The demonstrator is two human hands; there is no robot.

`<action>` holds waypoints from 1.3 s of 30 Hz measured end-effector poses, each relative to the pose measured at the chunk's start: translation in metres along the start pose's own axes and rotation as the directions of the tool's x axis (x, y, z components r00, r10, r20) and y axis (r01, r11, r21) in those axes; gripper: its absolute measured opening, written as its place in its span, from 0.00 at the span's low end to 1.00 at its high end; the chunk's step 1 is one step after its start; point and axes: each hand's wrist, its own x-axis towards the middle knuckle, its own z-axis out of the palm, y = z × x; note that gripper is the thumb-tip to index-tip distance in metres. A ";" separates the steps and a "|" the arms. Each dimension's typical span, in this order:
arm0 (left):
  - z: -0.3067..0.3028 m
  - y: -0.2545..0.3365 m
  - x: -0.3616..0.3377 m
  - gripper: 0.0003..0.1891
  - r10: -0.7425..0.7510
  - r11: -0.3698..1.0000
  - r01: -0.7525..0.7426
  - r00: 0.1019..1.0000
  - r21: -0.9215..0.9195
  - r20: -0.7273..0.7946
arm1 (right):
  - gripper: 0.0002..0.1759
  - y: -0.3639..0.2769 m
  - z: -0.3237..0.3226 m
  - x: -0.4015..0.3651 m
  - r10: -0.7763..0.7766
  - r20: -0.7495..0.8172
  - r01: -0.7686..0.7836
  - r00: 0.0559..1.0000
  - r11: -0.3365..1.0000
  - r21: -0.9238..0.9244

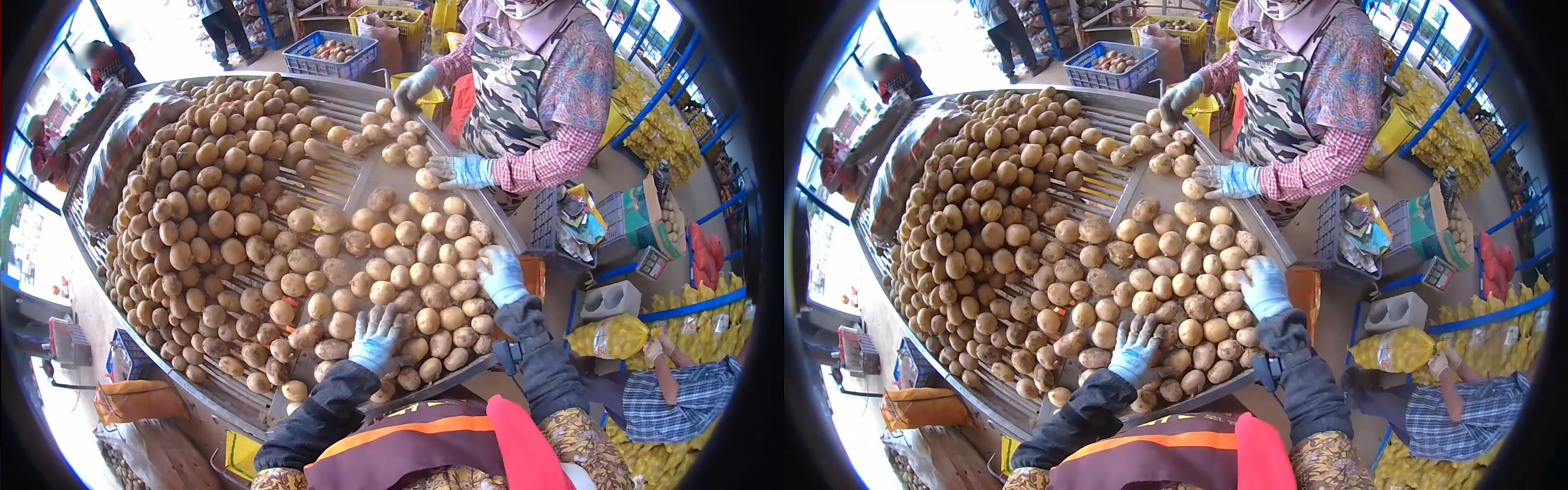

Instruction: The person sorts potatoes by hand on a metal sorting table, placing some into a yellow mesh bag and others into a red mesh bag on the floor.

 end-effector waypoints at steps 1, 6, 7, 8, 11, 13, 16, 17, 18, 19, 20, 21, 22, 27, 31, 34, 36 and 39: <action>0.005 0.000 0.005 0.50 0.015 0.998 -0.015 1.000 0.058 0.010 | 0.16 -0.013 0.014 0.024 -0.001 0.073 0.007 0.997 0.997 -0.078; 0.013 -0.004 0.009 0.51 -0.014 1.000 0.015 0.997 0.017 -0.075 | 0.32 -0.035 0.079 0.101 0.072 0.291 0.018 0.954 0.955 -0.295; 0.011 -0.003 0.010 0.51 -0.022 1.000 0.024 0.997 0.017 -0.068 | 0.34 -0.033 0.090 0.105 0.064 0.311 0.040 0.948 0.948 -0.316; 0.008 -0.002 0.010 0.50 -0.031 0.999 0.031 0.997 -0.008 -0.072 | 0.33 -0.027 0.100 0.113 0.151 0.546 -0.041 0.824 0.977 -0.209; 0.007 -0.003 0.010 0.50 -0.032 0.999 0.028 0.996 -0.046 -0.083 | 0.31 -0.030 0.093 0.085 -0.131 0.524 0.232 0.842 0.964 -0.132; 0.004 0.001 0.010 0.50 -0.011 1.000 0.010 0.998 -0.012 -0.061 | 0.29 -0.043 0.064 0.058 -0.100 0.572 0.247 0.814 0.951 -0.186; 0.003 -0.001 0.010 0.52 0.027 1.000 -0.027 0.999 -0.001 -0.029 | 0.39 -0.044 0.028 0.022 -0.112 0.594 0.254 0.797 0.954 -0.160; 0.003 -0.001 0.010 0.53 0.047 0.999 -0.046 0.999 0.018 -0.007 | 0.43 -0.041 0.021 0.007 -0.078 0.642 0.244 0.763 0.954 -0.174; 0.002 -0.002 0.011 0.54 0.067 0.997 -0.068 0.997 0.021 0.036 | 0.46 -0.028 0.023 -0.014 -0.165 0.577 0.301 0.800 0.942 -0.148; 0.002 -0.002 0.013 0.54 0.075 0.997 -0.076 0.997 0.024 0.035 | 0.45 -0.026 0.016 -0.027 -0.142 0.588 0.307 0.796 0.932 -0.191; 0.003 -0.003 0.015 0.54 0.094 0.995 -0.096 0.994 0.033 0.047 | 0.43 -0.022 0.013 -0.040 -0.137 0.571 0.310 0.809 0.926 -0.217; 0.004 -0.002 0.016 0.54 0.116 0.992 -0.119 0.991 0.042 0.063 | 0.41 -0.016 0.010 -0.054 -0.128 0.554 0.307 0.823 0.920 -0.244; 0.004 0.000 0.017 0.53 0.150 0.987 -0.153 0.986 0.040 0.074 | 0.36 -0.010 0.006 -0.067 -0.194 0.485 0.349 0.853 0.902 -0.253; 0.015 0.027 0.032 0.46 0.265 0.960 -0.268 0.963 0.087 0.042 | 0.24 -0.006 -0.014 -0.105 -0.027 0.354 0.123 0.935 0.960 -0.252; 0.031 0.044 0.038 0.32 0.393 0.919 -0.393 0.919 0.013 0.025 | 0.16 0.003 -0.014 -0.128 0.046 0.411 0.061 0.911 0.968 -0.243; 0.026 0.041 0.024 0.32 0.381 0.917 -0.388 0.921 -0.091 -0.080 | 0.14 0.009 -0.026 -0.116 0.182 0.345 -0.092 0.921 0.960 -0.263; 0.009 0.025 0.004 0.39 0.328 0.939 -0.337 0.938 -0.069 -0.115 | 0.10 0.018 -0.023 -0.092 -0.008 0.105 0.031 0.994 0.977 -0.213; -0.009 -0.007 -0.030 0.46 0.145 0.988 -0.148 0.987 -0.045 -0.071 | 0.23 -0.003 -0.004 -0.027 0.014 0.030 -0.007 0.999 0.976 -0.216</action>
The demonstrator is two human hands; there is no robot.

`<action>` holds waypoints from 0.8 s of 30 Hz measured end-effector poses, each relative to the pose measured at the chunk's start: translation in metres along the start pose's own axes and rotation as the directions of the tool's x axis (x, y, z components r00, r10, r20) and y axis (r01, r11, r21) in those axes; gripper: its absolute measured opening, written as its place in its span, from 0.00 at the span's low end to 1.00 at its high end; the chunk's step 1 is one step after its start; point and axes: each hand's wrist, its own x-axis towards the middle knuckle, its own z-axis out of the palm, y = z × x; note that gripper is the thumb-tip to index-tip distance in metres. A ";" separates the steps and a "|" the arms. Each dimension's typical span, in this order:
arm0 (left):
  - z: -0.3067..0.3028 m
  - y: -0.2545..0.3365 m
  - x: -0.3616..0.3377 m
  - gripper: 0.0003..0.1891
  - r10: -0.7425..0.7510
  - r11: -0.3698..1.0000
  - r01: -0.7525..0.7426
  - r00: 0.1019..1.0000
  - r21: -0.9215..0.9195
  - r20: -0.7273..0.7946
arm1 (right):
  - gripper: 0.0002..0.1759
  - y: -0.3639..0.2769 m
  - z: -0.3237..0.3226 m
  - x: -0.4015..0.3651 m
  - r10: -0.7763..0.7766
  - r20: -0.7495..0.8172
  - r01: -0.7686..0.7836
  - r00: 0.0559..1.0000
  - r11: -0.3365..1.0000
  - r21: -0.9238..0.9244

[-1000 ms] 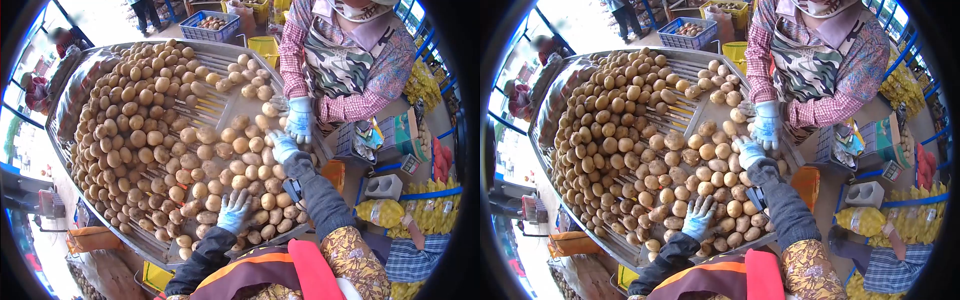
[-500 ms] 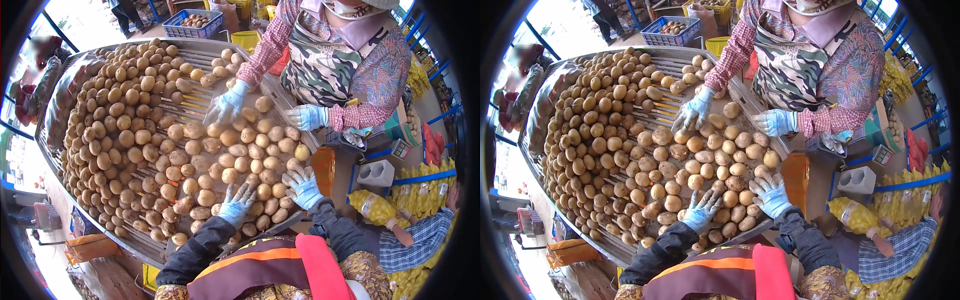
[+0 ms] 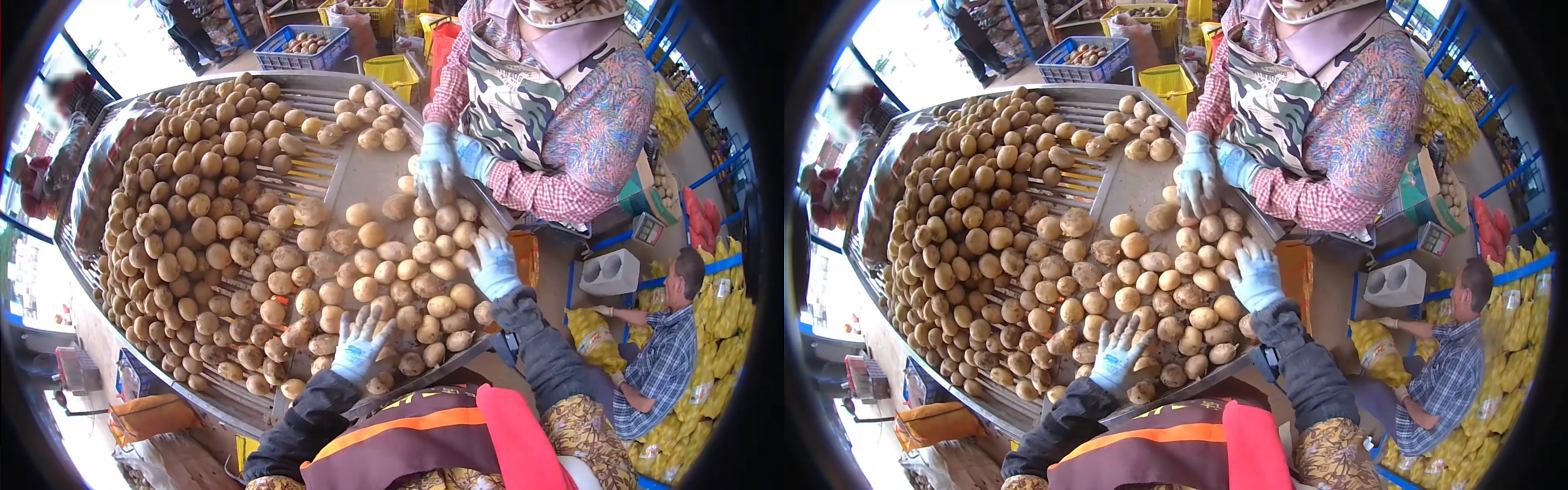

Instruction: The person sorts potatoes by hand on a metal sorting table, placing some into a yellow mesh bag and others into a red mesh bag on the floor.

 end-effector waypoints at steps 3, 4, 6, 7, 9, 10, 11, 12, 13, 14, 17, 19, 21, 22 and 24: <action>-0.010 -0.008 -0.022 0.50 -0.119 0.993 0.116 0.985 0.034 0.122 | 0.36 -0.040 0.027 0.043 0.035 0.187 -0.023 0.982 0.997 -0.069; -0.002 -0.007 -0.027 0.50 -0.114 0.993 0.110 0.986 0.041 0.123 | 0.37 -0.058 0.039 0.037 -0.040 0.185 0.052 0.982 0.997 -0.061; 0.016 -0.007 -0.031 0.47 -0.119 0.991 0.109 0.983 0.083 0.137 | 0.34 -0.090 0.038 0.015 -0.182 0.352 0.198 0.918 0.980 -0.010; 0.011 -0.002 -0.026 0.45 -0.112 0.994 0.110 0.984 0.027 0.139 | 0.32 -0.090 0.035 0.004 -0.176 0.297 0.141 0.938 0.981 0.135; 0.014 0.003 -0.013 0.44 -0.069 0.995 0.053 0.979 0.086 0.194 | 0.24 -0.074 0.011 0.001 -0.053 0.073 0.032 0.996 0.964 0.266; 0.015 0.007 -0.006 0.42 -0.033 0.989 -0.003 0.969 0.146 0.246 | 0.22 -0.053 0.019 -0.004 0.146 -0.048 -0.125 0.988 0.947 0.296; 0.017 0.014 0.000 0.38 -0.036 0.995 0.018 0.984 0.097 0.177 | 0.22 -0.035 0.013 -0.003 0.264 -0.159 -0.242 0.951 0.960 0.142; 0.025 0.016 0.006 0.34 0.016 1.000 -0.017 0.998 0.017 0.067 | 0.24 -0.015 0.017 -0.001 0.386 -0.133 -0.380 0.913 0.922 0.072; 0.036 0.017 0.012 0.33 0.079 0.996 -0.080 0.996 0.025 0.049 | 0.26 -0.004 0.013 0.006 0.536 0.052 -0.537 0.843 0.844 0.010; 0.047 0.019 0.019 0.32 0.141 0.989 -0.142 0.990 0.042 0.028 | 0.31 0.008 0.020 0.007 0.549 0.133 -0.556 0.825 0.831 0.016; 0.050 0.029 0.041 0.30 0.212 0.977 -0.212 0.977 -0.017 0.005 | 0.32 0.010 0.030 0.018 0.537 0.226 -0.514 0.813 0.843 -0.156; 0.032 0.038 0.049 0.31 0.167 0.984 -0.167 0.986 -0.065 -0.009 | 0.35 0.011 0.022 0.016 0.555 0.150 -0.557 0.818 0.830 -0.028; 0.021 0.034 0.047 0.30 0.141 0.948 -0.193 0.968 -0.254 -0.209 | 0.36 0.015 0.026 -0.001 0.603 0.075 -0.605 0.794 0.772 0.194; 0.014 0.031 0.044 0.30 0.136 0.949 -0.191 0.966 -0.250 -0.220 | 0.37 0.014 0.030 -0.008 0.632 0.036 -0.605 0.774 0.723 0.335; 0.004 0.027 0.040 0.30 -0.111 0.655 0.060 0.994 -0.754 -0.018 | 0.35 -0.014 0.028 -0.023 0.652 0.068 -0.559 0.755 0.586 0.587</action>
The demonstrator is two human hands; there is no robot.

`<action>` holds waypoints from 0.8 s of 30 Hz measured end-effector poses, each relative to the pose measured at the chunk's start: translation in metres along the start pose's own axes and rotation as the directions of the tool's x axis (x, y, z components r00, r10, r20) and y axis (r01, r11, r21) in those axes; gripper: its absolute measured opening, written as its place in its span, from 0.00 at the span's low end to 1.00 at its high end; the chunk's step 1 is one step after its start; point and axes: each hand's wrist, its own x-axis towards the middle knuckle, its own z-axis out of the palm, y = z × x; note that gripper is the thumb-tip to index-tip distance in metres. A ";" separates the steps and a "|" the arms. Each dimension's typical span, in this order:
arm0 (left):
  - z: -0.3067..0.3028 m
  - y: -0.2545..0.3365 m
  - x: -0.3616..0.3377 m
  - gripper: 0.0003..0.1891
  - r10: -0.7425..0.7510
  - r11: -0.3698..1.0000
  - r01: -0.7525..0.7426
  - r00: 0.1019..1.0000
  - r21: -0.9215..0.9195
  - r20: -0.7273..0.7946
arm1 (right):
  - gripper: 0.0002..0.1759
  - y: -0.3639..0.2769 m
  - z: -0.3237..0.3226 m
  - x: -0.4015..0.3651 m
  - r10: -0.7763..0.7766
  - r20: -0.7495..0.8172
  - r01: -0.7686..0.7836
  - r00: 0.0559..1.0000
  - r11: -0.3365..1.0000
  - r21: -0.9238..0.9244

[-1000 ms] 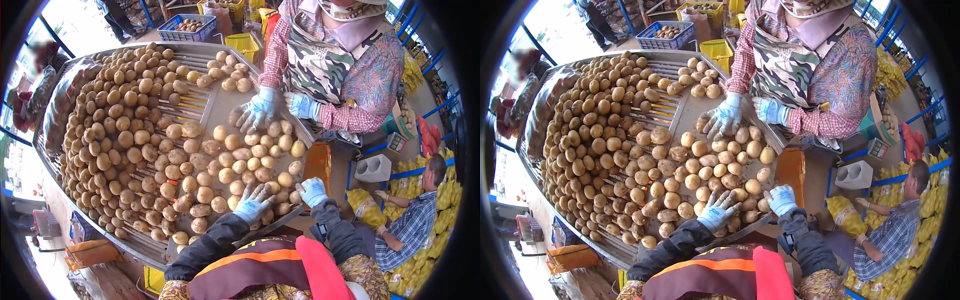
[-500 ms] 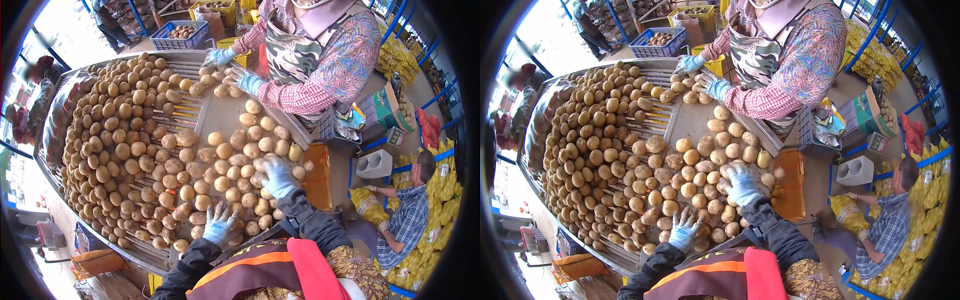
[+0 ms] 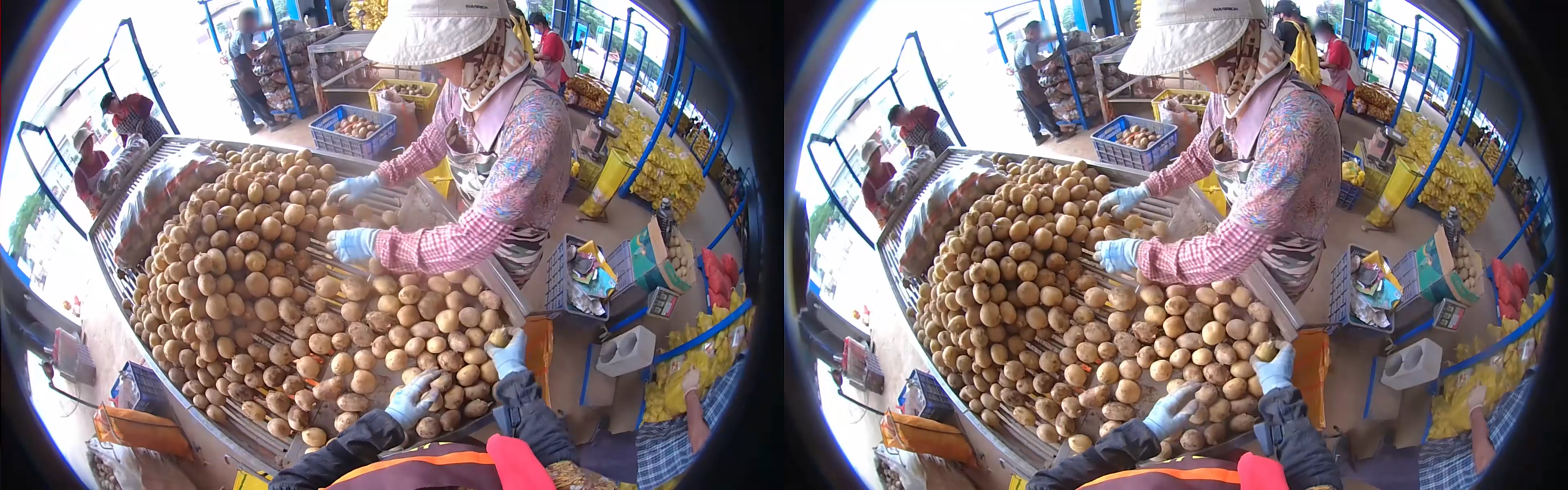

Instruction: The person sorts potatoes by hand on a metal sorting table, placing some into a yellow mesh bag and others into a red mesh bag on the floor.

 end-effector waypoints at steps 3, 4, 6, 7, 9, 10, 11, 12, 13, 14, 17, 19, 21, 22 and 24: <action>0.014 -0.014 0.008 0.31 -0.179 0.750 0.077 0.980 -0.657 -0.090 | 0.39 -0.067 0.015 -0.077 -0.238 0.260 0.179 0.936 0.956 0.232; 0.012 0.001 0.011 0.32 -0.296 0.465 0.165 0.955 -0.870 0.023 | 0.38 -0.095 0.015 -0.096 -0.205 0.363 0.133 0.909 0.968 0.212; 0.000 0.015 0.009 0.31 -0.342 0.513 0.228 0.939 -0.828 0.047 | 0.31 -0.102 0.030 -0.113 -0.482 0.306 0.477 0.821 0.873 0.096; -0.006 0.019 0.003 0.32 -0.258 0.364 0.147 0.965 -0.920 0.052 | 0.27 -0.104 0.030 -0.113 -0.514 0.335 0.537 0.790 0.843 0.026; -0.017 0.029 -0.003 0.35 -0.350 0.256 0.194 0.932 -0.947 0.096 | 0.24 -0.116 0.027 -0.113 -0.541 0.366 0.594 0.757 0.804 -0.040; -0.011 0.017 0.000 0.32 -0.398 0.278 0.203 0.914 -0.939 0.080 | 0.22 -0.130 0.019 -0.112 -0.530 0.430 0.632 0.731 0.763 -0.134; 0.005 -0.012 0.004 0.30 -0.446 0.500 0.195 0.893 -0.844 -0.058 | 0.22 -0.138 0.014 -0.113 -0.509 0.492 0.668 0.706 0.709 -0.225; 0.018 -0.033 0.006 0.28 -0.454 0.690 0.198 0.867 -0.696 -0.204 | 0.22 -0.140 0.013 -0.114 -0.511 0.491 0.670 0.705 0.707 -0.226; 0.012 -0.004 -0.002 0.24 -0.473 0.608 0.136 0.854 -0.782 -0.219 | 0.24 -0.142 0.013 -0.115 -0.380 0.543 0.574 0.749 0.782 -0.244; 0.010 0.001 -0.006 0.24 -0.471 0.608 0.133 0.854 -0.782 -0.221 | 0.27 -0.143 0.013 -0.116 -0.241 0.589 0.469 0.771 0.841 -0.270; 0.004 0.010 -0.018 0.21 -0.420 0.688 0.107 0.865 -0.718 -0.274 | 0.28 -0.159 -0.001 -0.127 -0.107 0.657 0.292 0.747 0.939 -0.180; 0.010 -0.002 -0.020 0.20 -0.362 0.693 0.050 0.887 -0.720 -0.286 | 0.27 -0.150 -0.003 -0.132 -0.199 0.648 0.293 0.735 0.955 -0.040; 0.008 0.006 -0.025 0.19 -0.308 0.688 0.012 0.910 -0.725 -0.277 | 0.26 -0.126 0.003 -0.134 -0.331 0.573 0.401 0.750 0.916 0.004; 0.010 0.004 -0.025 0.19 -0.308 0.686 0.013 0.911 -0.727 -0.275 | 0.26 -0.123 0.004 -0.135 -0.461 0.488 0.509 0.741 0.860 0.039; 0.014 0.000 -0.024 0.20 -0.241 0.702 -0.026 0.932 -0.712 -0.272 | 0.24 -0.122 0.001 -0.138 -0.459 0.448 0.483 0.767 0.873 0.066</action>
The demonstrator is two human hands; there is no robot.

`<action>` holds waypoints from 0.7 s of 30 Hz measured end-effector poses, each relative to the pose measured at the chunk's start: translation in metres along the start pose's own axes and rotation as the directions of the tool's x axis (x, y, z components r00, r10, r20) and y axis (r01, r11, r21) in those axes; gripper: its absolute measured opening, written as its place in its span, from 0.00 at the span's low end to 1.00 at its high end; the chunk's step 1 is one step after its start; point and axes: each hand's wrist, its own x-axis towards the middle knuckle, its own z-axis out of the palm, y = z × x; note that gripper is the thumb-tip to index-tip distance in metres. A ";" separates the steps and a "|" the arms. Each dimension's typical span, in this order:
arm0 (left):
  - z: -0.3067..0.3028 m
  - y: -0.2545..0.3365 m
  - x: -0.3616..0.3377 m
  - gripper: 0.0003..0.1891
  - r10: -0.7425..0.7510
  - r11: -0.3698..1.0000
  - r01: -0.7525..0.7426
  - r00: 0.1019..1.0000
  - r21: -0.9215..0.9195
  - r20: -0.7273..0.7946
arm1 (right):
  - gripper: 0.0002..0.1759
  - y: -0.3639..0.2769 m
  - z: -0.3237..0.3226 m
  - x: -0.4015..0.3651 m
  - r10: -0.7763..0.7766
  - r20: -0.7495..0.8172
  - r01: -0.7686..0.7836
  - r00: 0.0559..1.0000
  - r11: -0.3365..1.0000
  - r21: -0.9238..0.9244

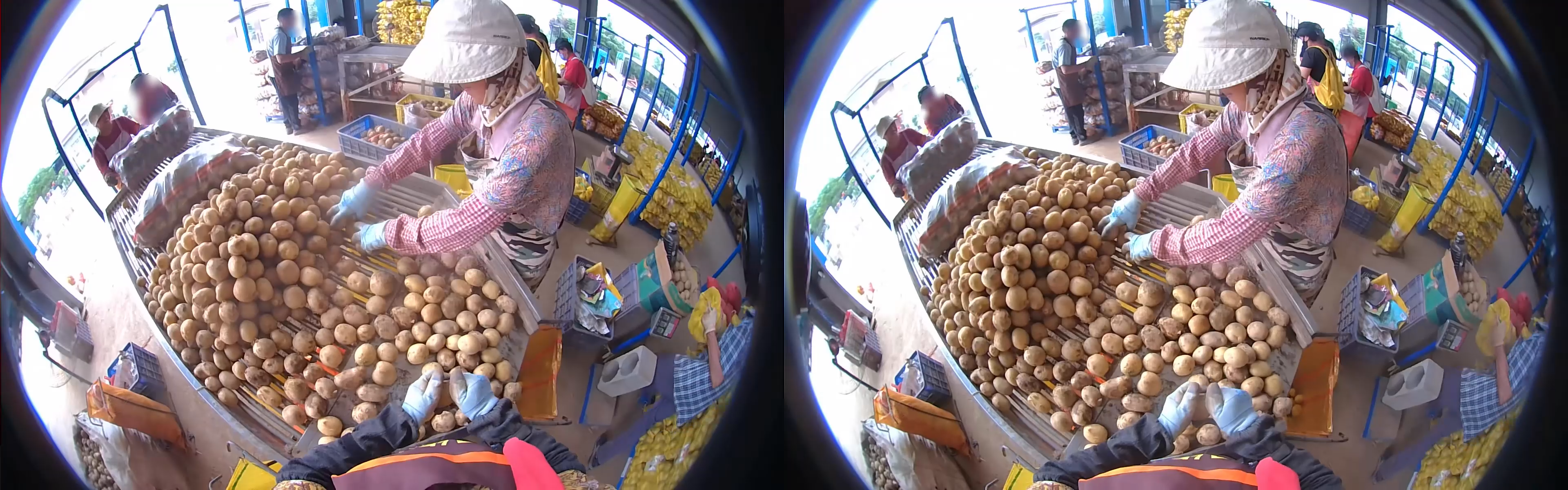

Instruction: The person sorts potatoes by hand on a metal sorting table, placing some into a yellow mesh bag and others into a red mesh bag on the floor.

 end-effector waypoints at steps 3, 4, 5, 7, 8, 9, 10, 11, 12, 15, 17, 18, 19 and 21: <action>0.002 0.001 0.001 0.19 0.008 1.000 -0.008 1.000 0.026 0.006 | 0.24 0.000 -0.006 -0.002 0.090 0.056 -0.096 0.994 0.987 0.125; 0.000 -0.002 0.002 0.19 -0.006 0.998 0.005 1.000 0.060 0.013 | 0.24 0.001 -0.005 -0.004 0.092 0.057 -0.098 0.994 0.987 0.125; -0.001 -0.007 0.004 0.19 -0.008 0.998 0.007 1.000 0.060 0.013 | 0.25 0.002 -0.004 -0.007 0.127 0.046 -0.133 0.991 0.978 0.162; -0.004 -0.016 0.009 0.19 0.017 0.986 -0.016 1.000 0.164 -0.001 | 0.28 0.000 -0.005 -0.008 0.223 0.065 -0.232 0.973 0.949 0.214; -0.006 -0.018 0.011 0.19 0.017 0.986 -0.016 1.000 0.165 -0.001 | 0.28 -0.001 -0.004 -0.008 0.223 0.065 -0.232 0.973 0.949 0.215; -0.007 -0.021 0.013 0.20 0.002 0.986 -0.003 1.000 0.166 0.008 | 0.28 0.000 -0.002 -0.007 0.237 0.014 -0.235 0.971 0.952 0.194; -0.007 -0.022 0.013 0.21 -0.013 0.986 0.010 1.000 0.166 0.017 | 0.29 0.001 0.001 -0.008 0.250 -0.036 -0.240 0.968 0.955 0.174; -0.005 -0.010 0.009 0.21 -0.015 0.986 0.012 1.000 0.166 0.017 | 0.29 0.007 0.003 -0.009 0.252 -0.036 -0.242 0.967 0.955 0.173; -0.003 0.003 0.005 0.22 -0.066 0.993 0.061 0.997 0.097 0.049 | 0.30 0.018 0.006 -0.008 0.349 0.061 -0.354 0.935 0.915 0.193; -0.009 0.000 0.011 0.24 -0.117 0.991 0.111 0.990 0.072 0.081 | 0.31 0.030 0.012 -0.009 0.402 0.130 -0.422 0.906 0.880 0.219; -0.010 0.005 0.012 0.26 -0.122 0.987 0.113 0.989 0.112 0.079 | 0.30 -0.007 -0.013 -0.004 0.382 0.189 -0.427 0.904 0.822 0.377; -0.010 0.016 0.011 0.27 -0.160 0.972 0.146 0.985 0.186 0.065 | 0.30 -0.005 -0.012 -0.005 0.382 0.190 -0.427 0.904 0.822 0.377; -0.007 0.028 0.009 0.28 -0.197 0.949 0.178 0.979 0.258 0.049 | 0.28 -0.001 -0.012 -0.008 0.232 0.133 -0.252 0.964 0.953 0.166; 0.001 0.042 0.003 0.29 -0.300 0.942 0.291 0.953 0.166 0.033 | 0.17 -0.010 -0.017 -0.009 0.068 0.131 -0.055 0.989 0.993 -0.106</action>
